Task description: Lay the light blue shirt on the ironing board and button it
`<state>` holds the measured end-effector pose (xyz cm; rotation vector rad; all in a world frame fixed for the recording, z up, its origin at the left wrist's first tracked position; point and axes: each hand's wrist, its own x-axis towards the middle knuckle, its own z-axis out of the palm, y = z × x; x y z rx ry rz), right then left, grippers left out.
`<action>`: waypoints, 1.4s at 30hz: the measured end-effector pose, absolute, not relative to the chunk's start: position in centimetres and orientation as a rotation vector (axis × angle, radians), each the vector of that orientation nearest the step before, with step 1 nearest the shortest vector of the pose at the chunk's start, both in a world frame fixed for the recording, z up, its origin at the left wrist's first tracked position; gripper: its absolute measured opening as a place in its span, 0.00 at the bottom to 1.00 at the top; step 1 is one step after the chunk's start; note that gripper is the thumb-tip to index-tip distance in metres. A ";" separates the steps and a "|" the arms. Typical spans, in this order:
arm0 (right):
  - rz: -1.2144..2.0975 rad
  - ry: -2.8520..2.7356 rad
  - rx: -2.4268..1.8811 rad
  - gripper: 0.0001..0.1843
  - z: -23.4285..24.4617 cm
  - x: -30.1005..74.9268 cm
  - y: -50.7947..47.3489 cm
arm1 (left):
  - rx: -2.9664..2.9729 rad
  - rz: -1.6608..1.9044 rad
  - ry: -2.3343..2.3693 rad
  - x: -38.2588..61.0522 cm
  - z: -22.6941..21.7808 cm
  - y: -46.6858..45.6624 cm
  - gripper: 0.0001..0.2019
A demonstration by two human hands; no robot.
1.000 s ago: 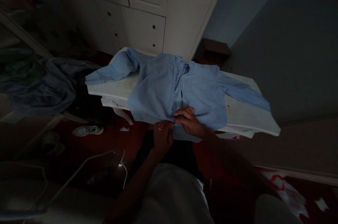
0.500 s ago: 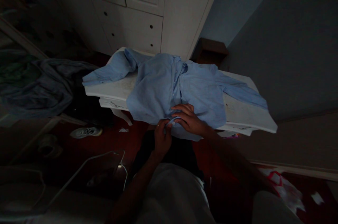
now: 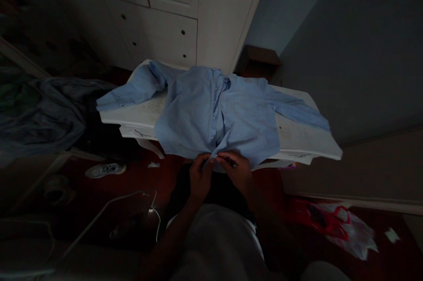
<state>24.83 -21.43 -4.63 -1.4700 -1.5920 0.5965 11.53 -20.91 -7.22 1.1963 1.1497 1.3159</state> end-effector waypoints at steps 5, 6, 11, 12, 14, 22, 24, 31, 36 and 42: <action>0.326 -1.832 -1.419 0.09 -4.9 24.5 -21.2 | 1.042 1.241 1.172 11.4 -7.8 -20.8 0.09; 0.271 -1.889 -1.410 0.10 -4.9 24.6 -21.2 | 1.035 1.236 1.189 11.3 -7.9 -20.7 0.09; 0.023 -2.137 -1.345 0.10 -5.1 25.8 -20.7 | 1.057 1.216 1.240 11.1 -8.1 -20.4 0.10; -0.022 -2.161 -1.320 0.09 -5.1 26.0 -20.6 | 1.049 1.206 1.243 11.1 -8.1 -20.4 0.11; -0.087 -2.166 -1.267 0.08 -5.2 26.2 -20.5 | 1.009 1.194 1.243 11.2 -8.1 -20.5 0.11; 0.095 -1.840 -1.149 0.05 -6.2 25.4 -20.6 | 1.019 1.224 1.251 11.3 -8.0 -21.0 0.12; 0.130 -1.815 -1.135 0.05 -6.5 25.3 -20.6 | 1.047 1.218 1.240 11.1 -7.9 -20.9 0.11; 0.309 -1.965 -1.170 0.10 -7.2 27.0 -20.4 | 0.864 0.975 1.102 10.4 -8.7 -21.3 0.12; 0.407 -1.800 -1.491 0.17 -8.3 29.0 -21.7 | 0.812 0.909 1.121 9.2 -11.1 -21.5 0.17; 0.373 -1.178 -1.993 0.24 -11.8 34.2 -24.2 | 0.936 1.269 1.582 4.5 -13.9 -18.3 0.25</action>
